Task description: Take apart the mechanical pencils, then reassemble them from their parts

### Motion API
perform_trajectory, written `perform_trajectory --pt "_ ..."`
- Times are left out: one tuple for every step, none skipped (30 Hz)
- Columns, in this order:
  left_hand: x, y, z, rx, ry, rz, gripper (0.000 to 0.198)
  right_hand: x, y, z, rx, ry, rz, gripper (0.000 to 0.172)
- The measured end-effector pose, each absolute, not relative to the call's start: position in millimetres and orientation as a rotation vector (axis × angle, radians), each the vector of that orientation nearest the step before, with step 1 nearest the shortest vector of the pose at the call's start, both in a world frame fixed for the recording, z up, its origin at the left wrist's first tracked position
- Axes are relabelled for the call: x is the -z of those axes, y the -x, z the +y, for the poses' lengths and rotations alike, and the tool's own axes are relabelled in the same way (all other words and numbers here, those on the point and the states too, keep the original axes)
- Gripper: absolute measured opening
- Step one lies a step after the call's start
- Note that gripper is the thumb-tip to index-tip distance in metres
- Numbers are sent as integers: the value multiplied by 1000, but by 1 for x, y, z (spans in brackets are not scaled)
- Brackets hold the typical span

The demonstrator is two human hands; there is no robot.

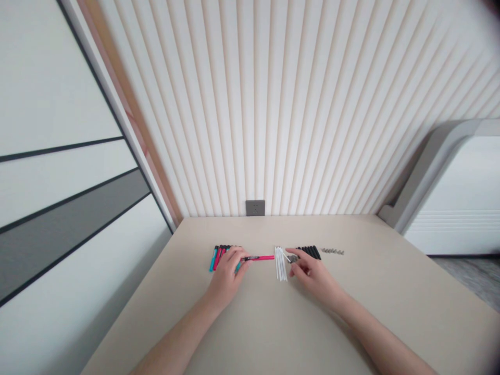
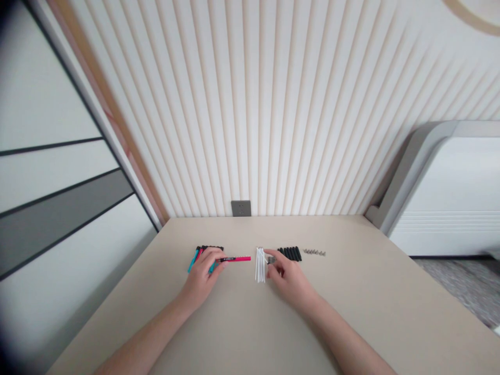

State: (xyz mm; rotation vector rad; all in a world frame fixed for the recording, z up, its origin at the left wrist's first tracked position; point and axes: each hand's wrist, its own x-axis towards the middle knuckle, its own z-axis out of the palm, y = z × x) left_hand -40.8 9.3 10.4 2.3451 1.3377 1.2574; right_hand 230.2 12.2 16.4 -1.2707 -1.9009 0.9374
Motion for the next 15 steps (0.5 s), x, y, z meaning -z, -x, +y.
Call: perform_trajectory --pt "-10 41 9 -1248 -2365 1319 8 -14 -229 12 -980 1262 -1870 44" --pt "-10 40 8 -1239 -2383 1303 8 -11 -227 12 -1024 1251 -1844 46" --pt "-10 40 7 -1227 -2400 1289 9 -9 -225 12 -1065 1240 -1824 46" --pt "-10 40 7 -1213 -2417 1278 10 -6 -223 11 -1099 1232 -1809 44" --pt "-9 40 7 -1198 -2434 1269 11 -4 -221 10 -1123 1226 -1799 42" --pt "-9 40 6 -1185 -2450 1262 12 -2 -218 9 -1139 1221 -1797 40" --pt "-9 40 6 -1176 -2464 1258 12 -1 -216 8 -1147 1217 -1801 38" --pt "-9 40 6 -1169 -2475 1256 12 0 -214 7 -1151 1214 -1812 36" --pt "-9 41 6 -1163 -2483 1254 13 -1 -212 5 -1148 1210 -1827 35" --pt "-8 41 6 -1157 -2489 1252 13 -2 -210 3 -1139 1205 -1845 34" --pt "-8 41 6 -1151 -2493 1250 13 -3 -209 2 -1127 1198 -1862 34" --pt "-7 41 6 -1145 -2497 1248 13 -5 -208 1 -1113 1192 -1878 34" --pt "-7 42 6 -1139 -2501 1243 13 -7 -207 0 -1097 1186 -1892 33" --pt "-6 42 6 -1135 -2501 1238 14 -8 -207 -1 -1085 1180 -1908 33" --pt "-6 42 6 -1134 -2497 1234 14 -9 -207 -2 -1075 1177 -1923 33"
